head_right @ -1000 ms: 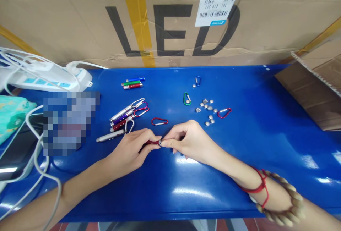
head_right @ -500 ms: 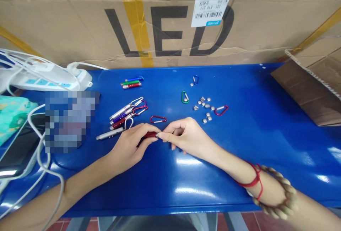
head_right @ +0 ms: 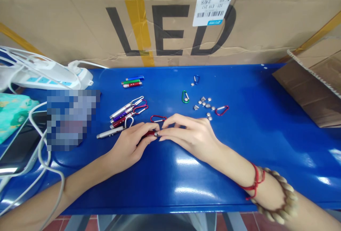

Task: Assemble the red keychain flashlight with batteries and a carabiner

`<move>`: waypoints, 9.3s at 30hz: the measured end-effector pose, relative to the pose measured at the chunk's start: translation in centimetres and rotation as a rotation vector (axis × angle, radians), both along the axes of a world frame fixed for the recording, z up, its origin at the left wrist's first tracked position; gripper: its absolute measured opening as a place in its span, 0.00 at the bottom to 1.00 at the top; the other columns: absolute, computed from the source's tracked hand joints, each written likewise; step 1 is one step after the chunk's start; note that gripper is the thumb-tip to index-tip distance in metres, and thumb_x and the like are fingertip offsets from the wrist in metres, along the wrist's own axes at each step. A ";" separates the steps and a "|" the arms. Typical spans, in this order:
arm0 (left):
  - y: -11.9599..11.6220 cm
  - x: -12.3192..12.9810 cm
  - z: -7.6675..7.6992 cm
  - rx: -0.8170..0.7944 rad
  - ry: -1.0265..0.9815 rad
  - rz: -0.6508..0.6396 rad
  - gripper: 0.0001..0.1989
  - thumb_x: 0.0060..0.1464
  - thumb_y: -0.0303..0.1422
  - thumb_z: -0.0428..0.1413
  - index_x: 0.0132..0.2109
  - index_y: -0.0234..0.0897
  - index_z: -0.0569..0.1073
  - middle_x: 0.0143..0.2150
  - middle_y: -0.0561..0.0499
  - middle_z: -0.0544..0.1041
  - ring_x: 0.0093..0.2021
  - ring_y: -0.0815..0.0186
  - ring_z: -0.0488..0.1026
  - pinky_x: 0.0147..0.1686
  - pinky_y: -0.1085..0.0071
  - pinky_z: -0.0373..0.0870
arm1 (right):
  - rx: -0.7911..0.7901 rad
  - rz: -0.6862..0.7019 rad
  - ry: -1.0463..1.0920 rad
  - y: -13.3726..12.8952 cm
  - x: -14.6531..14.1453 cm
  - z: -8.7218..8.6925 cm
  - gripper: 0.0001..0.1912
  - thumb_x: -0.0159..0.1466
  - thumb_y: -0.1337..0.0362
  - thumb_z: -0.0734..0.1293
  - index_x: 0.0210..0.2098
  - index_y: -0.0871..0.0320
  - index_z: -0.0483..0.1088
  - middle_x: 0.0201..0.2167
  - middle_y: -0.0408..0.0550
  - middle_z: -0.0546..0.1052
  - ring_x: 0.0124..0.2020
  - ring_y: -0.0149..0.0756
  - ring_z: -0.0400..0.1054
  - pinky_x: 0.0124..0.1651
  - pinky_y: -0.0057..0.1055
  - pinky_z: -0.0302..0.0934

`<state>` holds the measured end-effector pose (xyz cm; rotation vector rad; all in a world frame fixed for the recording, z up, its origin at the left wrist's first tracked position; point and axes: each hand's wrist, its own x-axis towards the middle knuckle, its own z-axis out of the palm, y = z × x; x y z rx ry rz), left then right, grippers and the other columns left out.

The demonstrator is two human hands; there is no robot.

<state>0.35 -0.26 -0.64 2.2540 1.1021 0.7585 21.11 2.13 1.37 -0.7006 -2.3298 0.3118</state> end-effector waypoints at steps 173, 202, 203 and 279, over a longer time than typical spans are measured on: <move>-0.3 0.1 -0.6 -0.038 -0.098 -0.019 0.05 0.60 0.25 0.48 0.42 0.35 0.68 0.32 0.54 0.74 0.30 0.69 0.72 0.29 0.77 0.66 | -0.384 -0.103 0.039 -0.4 -0.9 -1.0 0.07 0.62 0.66 0.65 0.29 0.58 0.74 0.28 0.43 0.75 0.29 0.27 0.69 0.30 0.22 0.60; -0.3 0.2 -0.2 0.216 0.009 -0.065 0.11 0.66 0.30 0.41 0.45 0.31 0.67 0.29 0.51 0.71 0.28 0.68 0.68 0.26 0.73 0.64 | -1.270 -0.164 0.156 0.0 -1.7 0.1 0.22 0.49 0.47 0.70 0.18 0.62 0.69 0.15 0.40 0.63 0.18 0.23 0.49 0.19 0.24 0.43; -0.3 0.3 -0.2 0.209 0.001 -0.062 0.11 0.66 0.30 0.42 0.45 0.31 0.67 0.29 0.51 0.71 0.28 0.68 0.69 0.26 0.74 0.64 | -1.287 -0.167 0.158 0.0 -1.7 0.2 0.22 0.48 0.47 0.71 0.19 0.63 0.70 0.14 0.40 0.62 0.17 0.22 0.48 0.19 0.24 0.42; -0.3 0.2 -0.5 0.273 0.114 -0.104 0.14 0.67 0.30 0.37 0.35 0.33 0.63 0.28 0.51 0.69 0.25 0.67 0.65 0.25 0.72 0.59 | -1.186 -0.095 0.178 -0.1 -1.7 0.0 0.12 0.53 0.61 0.69 0.18 0.63 0.70 0.19 0.41 0.65 0.13 0.19 0.57 0.15 0.20 0.50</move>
